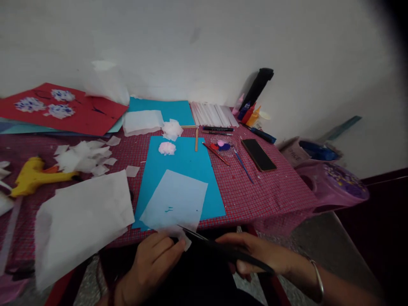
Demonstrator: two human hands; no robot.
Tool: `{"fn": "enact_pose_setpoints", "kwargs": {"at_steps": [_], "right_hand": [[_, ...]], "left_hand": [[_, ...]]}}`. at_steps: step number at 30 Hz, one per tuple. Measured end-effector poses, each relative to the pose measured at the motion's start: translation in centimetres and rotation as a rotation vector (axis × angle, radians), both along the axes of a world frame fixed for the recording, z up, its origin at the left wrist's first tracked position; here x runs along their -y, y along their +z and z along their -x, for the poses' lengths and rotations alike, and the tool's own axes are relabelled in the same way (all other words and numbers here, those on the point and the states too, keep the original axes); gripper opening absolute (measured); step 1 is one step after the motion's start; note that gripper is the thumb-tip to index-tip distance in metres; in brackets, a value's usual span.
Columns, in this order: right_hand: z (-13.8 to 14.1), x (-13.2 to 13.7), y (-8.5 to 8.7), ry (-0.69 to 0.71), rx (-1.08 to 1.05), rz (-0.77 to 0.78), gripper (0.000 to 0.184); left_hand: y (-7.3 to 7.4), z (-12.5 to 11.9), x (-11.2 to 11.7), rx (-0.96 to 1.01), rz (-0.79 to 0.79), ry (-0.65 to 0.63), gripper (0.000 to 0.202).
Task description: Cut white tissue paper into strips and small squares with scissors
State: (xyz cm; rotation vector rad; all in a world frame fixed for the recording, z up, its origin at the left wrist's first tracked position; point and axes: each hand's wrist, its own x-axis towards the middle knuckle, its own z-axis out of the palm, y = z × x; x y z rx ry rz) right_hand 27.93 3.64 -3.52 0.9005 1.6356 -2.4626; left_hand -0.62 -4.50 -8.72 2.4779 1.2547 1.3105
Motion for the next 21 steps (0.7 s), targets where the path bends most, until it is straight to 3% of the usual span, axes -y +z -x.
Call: {"fn": "enact_pose_setpoints", "kwargs": {"at_steps": [8,16,21], "right_hand": [[2.8,-0.3,0.7,-0.011,0.034,-0.016,0.075],[2.8,0.1,-0.8,-0.067,-0.003,-0.008,0.071],[2.9,0.2,-0.6,-0.084,0.034,-0.015,0.064]], "left_hand": [[0.1,0.2,0.2,-0.109,0.044,-0.038,0.026],[0.8,0.1,0.0,-0.154,-0.002,-0.016,0.023],[0.7,0.0,-0.1,-0.13,-0.031,-0.018,0.022]]}}
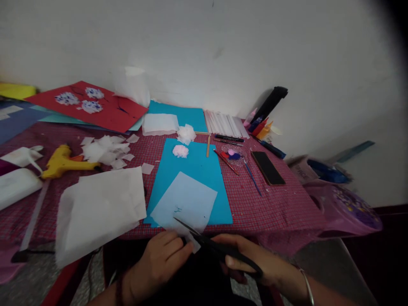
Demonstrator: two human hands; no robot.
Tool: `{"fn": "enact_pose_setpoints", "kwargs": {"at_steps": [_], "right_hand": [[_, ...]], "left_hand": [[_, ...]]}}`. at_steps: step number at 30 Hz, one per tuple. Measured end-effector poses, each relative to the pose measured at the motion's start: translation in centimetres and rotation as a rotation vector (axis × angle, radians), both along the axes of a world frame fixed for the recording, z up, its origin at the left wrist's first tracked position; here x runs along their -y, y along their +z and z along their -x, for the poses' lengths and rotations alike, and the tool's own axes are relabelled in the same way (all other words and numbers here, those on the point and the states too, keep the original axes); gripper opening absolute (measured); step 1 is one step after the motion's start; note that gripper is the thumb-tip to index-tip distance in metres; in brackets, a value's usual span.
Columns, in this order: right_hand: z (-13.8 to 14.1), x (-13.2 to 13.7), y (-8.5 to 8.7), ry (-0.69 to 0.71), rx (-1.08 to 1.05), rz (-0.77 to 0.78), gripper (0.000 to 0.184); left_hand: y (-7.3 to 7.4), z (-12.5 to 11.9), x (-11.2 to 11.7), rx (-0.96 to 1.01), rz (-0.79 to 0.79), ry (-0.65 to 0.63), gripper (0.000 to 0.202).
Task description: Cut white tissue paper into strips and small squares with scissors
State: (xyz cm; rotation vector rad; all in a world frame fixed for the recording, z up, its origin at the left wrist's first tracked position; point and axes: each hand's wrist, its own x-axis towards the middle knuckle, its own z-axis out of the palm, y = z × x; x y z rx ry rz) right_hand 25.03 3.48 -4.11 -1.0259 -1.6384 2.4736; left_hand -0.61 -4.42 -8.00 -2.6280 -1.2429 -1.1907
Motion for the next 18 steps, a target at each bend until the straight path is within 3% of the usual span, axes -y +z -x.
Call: {"fn": "enact_pose_setpoints", "kwargs": {"at_steps": [5,12,18], "right_hand": [[0.2,-0.4,0.5,0.029,0.044,0.024,0.071],[1.1,-0.9,1.5,0.084,0.004,0.009,0.055],[2.5,-1.1,2.1,0.064,0.04,0.016,0.057]], "left_hand": [[0.2,-0.1,-0.1,-0.006,0.003,-0.001,0.022],[1.1,-0.3,-0.3,0.027,-0.013,-0.014,0.021],[1.5,-0.7,-0.4,-0.004,-0.012,-0.051,0.023]]}}
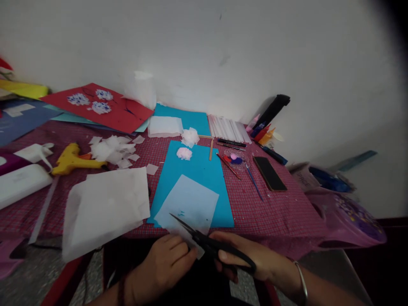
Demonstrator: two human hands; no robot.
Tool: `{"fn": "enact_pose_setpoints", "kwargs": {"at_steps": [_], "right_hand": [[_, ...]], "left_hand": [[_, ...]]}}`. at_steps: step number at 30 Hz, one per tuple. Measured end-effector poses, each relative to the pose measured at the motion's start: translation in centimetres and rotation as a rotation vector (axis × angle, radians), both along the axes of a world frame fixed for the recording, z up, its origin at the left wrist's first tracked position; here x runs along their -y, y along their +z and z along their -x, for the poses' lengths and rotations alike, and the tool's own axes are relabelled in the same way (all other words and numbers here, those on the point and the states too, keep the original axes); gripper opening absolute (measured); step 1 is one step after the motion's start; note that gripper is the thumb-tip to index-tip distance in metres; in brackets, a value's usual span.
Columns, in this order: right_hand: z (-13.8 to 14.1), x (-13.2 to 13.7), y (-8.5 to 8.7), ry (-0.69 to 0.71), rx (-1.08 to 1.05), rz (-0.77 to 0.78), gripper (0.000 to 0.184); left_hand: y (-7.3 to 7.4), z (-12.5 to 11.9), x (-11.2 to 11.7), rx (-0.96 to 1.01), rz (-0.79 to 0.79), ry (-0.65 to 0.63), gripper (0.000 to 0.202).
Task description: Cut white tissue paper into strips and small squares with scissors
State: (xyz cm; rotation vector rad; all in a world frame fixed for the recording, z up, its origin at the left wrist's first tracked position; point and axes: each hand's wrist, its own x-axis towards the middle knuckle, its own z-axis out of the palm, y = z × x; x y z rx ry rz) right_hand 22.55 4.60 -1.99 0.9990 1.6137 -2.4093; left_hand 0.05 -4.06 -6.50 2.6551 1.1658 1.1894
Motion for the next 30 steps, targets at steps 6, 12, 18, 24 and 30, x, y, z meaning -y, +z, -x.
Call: {"fn": "enact_pose_setpoints", "kwargs": {"at_steps": [6,12,18,24,30], "right_hand": [[0.8,0.1,-0.5,-0.009,-0.007,-0.008,0.062],[1.5,0.0,-0.6,-0.009,0.024,-0.004,0.071],[1.6,-0.5,-0.7,-0.013,0.027,0.025,0.072],[1.5,-0.9,-0.9,0.015,0.033,0.031,0.071],[1.8,-1.0,-0.7,0.024,0.068,0.014,0.067]], "left_hand": [[0.3,-0.3,0.3,-0.03,-0.017,-0.003,0.024],[0.5,-0.6,0.4,-0.026,-0.022,0.013,0.027],[0.3,-0.7,0.4,-0.022,-0.027,0.017,0.026],[0.1,-0.7,0.5,0.013,-0.032,0.007,0.027],[-0.2,-0.7,0.4,0.016,-0.039,-0.002,0.029]]}}
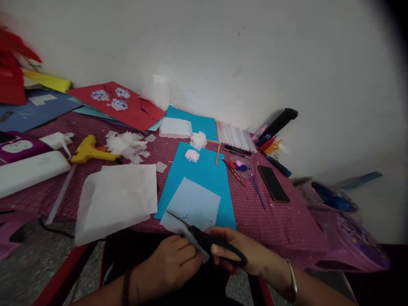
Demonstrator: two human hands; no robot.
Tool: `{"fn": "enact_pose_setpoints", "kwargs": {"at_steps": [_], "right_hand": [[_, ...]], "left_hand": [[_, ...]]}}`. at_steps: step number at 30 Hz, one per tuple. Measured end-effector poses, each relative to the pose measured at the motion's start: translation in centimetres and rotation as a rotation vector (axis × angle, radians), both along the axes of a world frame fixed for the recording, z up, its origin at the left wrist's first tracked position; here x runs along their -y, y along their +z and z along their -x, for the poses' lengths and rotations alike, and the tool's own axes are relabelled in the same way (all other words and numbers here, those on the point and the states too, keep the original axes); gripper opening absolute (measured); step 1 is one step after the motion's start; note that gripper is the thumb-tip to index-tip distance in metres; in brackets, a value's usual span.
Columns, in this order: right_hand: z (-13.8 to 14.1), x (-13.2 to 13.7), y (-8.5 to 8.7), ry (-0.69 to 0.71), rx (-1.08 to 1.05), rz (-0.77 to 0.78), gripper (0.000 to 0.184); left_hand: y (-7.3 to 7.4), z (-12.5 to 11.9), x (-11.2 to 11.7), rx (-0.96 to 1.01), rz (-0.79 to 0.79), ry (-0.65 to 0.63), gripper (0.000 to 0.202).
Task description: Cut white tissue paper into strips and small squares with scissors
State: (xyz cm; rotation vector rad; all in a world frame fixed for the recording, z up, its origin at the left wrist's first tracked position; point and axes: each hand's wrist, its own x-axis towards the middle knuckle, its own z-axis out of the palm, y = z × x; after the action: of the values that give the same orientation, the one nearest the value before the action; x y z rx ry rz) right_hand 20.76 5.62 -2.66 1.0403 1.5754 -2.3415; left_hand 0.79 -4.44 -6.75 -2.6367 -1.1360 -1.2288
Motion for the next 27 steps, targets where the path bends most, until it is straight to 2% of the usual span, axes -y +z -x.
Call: {"fn": "enact_pose_setpoints", "kwargs": {"at_steps": [11,16,19,21,23,27], "right_hand": [[1.5,-0.5,1.6,-0.005,0.05,0.01,0.063],[2.0,-0.6,1.4,0.004,0.068,-0.004,0.06],[2.1,-0.6,1.3,0.005,0.06,-0.018,0.061],[2.1,-0.6,1.2,0.001,0.035,0.006,0.063],[2.1,-0.6,1.0,-0.009,-0.002,0.02,0.065],[2.1,-0.9,0.7,-0.005,-0.074,-0.024,0.069]], "left_hand": [[-0.3,0.0,0.2,-0.02,0.0,-0.005,0.027],[-1.1,-0.3,0.1,-0.012,-0.027,-0.01,0.023],[-0.8,-0.4,0.3,-0.013,-0.026,-0.011,0.024],[0.6,0.2,0.3,0.04,0.007,-0.008,0.022],[3.0,1.5,0.0,0.186,0.056,0.079,0.019],[9.5,5.8,-2.6,0.474,0.164,0.485,0.009]]}}
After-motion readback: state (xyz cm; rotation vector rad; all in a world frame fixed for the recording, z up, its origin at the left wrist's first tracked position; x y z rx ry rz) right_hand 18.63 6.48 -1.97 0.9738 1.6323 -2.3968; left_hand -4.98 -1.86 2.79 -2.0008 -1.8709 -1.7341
